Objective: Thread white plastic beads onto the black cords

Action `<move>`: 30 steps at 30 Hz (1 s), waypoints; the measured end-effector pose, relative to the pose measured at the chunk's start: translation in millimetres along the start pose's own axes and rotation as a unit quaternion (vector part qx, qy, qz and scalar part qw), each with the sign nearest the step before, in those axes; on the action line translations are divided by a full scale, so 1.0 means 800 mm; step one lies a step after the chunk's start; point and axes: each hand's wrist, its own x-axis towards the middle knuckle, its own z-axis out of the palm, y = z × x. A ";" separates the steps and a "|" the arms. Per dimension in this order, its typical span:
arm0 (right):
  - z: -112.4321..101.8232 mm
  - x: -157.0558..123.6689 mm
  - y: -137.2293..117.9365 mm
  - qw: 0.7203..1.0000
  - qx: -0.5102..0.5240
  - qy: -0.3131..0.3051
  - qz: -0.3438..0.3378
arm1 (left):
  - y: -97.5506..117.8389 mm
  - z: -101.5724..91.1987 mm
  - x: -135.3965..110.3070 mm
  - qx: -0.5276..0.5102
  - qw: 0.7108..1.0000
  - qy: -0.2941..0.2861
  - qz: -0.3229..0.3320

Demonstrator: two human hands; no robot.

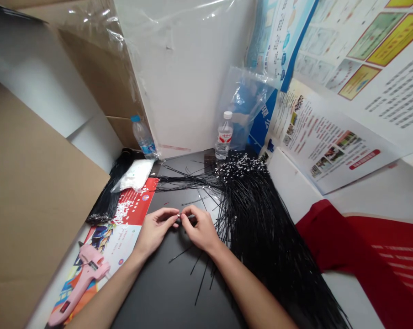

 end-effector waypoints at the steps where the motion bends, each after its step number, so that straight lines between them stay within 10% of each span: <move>1: 0.000 0.000 0.001 1.000 0.006 -0.003 0.006 | -0.001 0.000 0.000 0.007 1.000 0.002 0.003; 19: 0.002 0.002 0.015 0.993 0.091 -0.027 0.077 | 0.005 0.004 -0.007 0.282 0.946 0.016 0.160; 30: 0.001 0.002 0.013 0.999 -0.002 -0.026 0.036 | 0.004 0.002 -0.003 0.218 0.972 0.031 0.083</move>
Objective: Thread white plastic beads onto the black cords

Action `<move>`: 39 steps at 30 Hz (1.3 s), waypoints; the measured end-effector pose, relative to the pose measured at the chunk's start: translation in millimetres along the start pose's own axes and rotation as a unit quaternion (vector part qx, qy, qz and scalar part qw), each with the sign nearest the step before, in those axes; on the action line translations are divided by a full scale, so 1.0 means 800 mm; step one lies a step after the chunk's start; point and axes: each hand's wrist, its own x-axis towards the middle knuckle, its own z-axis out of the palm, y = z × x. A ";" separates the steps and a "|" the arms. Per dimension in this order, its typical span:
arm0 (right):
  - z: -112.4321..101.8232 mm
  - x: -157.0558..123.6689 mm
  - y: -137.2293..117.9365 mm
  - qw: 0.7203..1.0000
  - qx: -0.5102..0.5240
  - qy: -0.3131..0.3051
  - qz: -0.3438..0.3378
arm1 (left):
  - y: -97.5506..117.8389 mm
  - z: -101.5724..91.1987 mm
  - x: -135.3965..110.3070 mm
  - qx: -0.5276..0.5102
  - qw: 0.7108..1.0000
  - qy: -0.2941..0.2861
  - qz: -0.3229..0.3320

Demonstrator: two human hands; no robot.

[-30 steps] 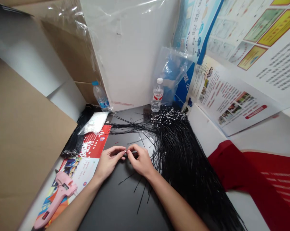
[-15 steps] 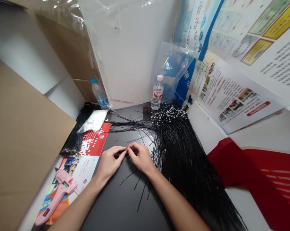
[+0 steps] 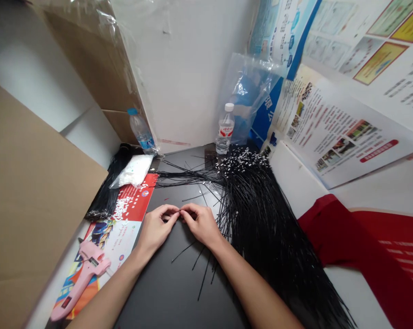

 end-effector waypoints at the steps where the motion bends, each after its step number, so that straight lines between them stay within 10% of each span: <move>1: 0.000 0.000 -0.001 1.000 -0.016 0.001 -0.008 | -0.001 0.000 0.001 -0.008 1.000 -0.004 -0.009; 15: -0.002 0.004 -0.004 0.998 -0.055 0.009 -0.042 | -0.005 -0.002 0.009 -0.100 0.988 -0.054 -0.105; 29: -0.001 0.006 -0.001 0.999 0.044 0.018 0.016 | 0.002 -0.007 0.013 -0.336 0.912 -0.097 -0.214; 39: -0.009 0.005 0.003 0.943 -0.183 0.114 -0.255 | -0.002 -0.012 0.018 -0.376 0.886 -0.109 -0.249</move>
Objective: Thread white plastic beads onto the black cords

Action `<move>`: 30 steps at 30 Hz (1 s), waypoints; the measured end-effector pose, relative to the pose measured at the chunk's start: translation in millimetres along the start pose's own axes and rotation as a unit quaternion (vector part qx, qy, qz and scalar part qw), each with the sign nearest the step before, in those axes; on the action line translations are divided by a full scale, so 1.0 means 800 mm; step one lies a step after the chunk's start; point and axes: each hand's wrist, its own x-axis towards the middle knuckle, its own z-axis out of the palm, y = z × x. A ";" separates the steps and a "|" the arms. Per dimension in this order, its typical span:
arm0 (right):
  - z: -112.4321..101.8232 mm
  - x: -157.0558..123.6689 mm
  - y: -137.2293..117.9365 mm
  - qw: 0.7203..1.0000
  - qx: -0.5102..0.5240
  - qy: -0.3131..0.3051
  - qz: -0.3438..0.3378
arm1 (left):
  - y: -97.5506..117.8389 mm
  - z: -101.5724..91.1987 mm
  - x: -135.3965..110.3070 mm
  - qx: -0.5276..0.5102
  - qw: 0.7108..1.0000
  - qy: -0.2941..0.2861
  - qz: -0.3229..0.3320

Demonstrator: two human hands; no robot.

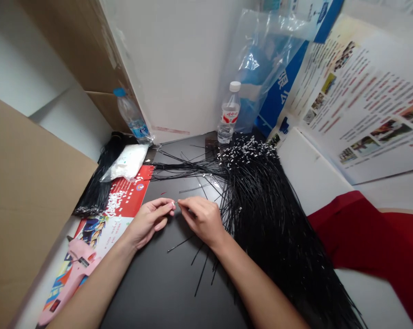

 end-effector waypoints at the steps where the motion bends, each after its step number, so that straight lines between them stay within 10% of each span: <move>1: -0.001 0.000 0.000 1.000 -0.015 0.003 -0.017 | 0.000 0.000 0.000 -0.002 1.000 -0.007 -0.010; 20: -0.009 0.003 -0.003 0.978 -0.144 -0.021 -0.147 | 0.004 0.006 -0.003 -0.073 0.996 -0.016 -0.052; 30: -0.002 0.002 -0.014 0.997 0.051 -0.047 0.046 | -0.002 0.004 -0.007 -0.020 0.999 -0.025 0.006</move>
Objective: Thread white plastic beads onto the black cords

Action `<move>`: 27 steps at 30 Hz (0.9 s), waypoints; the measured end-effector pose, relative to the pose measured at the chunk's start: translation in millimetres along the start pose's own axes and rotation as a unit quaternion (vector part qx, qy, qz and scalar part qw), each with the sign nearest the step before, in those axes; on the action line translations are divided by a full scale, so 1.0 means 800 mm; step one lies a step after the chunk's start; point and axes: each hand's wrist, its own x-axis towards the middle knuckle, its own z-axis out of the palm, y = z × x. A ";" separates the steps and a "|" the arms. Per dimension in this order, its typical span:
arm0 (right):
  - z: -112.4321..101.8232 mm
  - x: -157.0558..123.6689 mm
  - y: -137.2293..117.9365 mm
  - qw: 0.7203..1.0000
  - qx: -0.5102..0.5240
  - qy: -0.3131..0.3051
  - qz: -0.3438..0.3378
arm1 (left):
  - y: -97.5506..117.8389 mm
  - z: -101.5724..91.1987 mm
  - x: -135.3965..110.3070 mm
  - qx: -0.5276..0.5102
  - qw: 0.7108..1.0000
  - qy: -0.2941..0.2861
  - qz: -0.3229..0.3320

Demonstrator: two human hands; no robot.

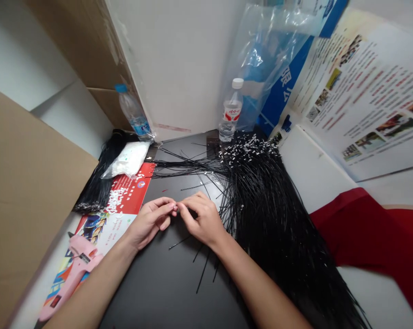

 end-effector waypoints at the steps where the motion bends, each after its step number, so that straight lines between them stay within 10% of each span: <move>1: 0.000 0.000 -0.001 1.000 0.007 -0.005 0.026 | 0.000 0.001 -0.001 0.010 1.000 -0.005 0.006; 17: -0.019 -0.002 0.009 0.921 0.254 -0.091 0.281 | 0.004 0.001 -0.003 -0.012 0.999 0.037 0.026; 27: -0.013 -0.004 -0.003 0.993 -0.006 -0.073 0.093 | 0.004 0.002 -0.003 -0.040 0.998 0.036 0.034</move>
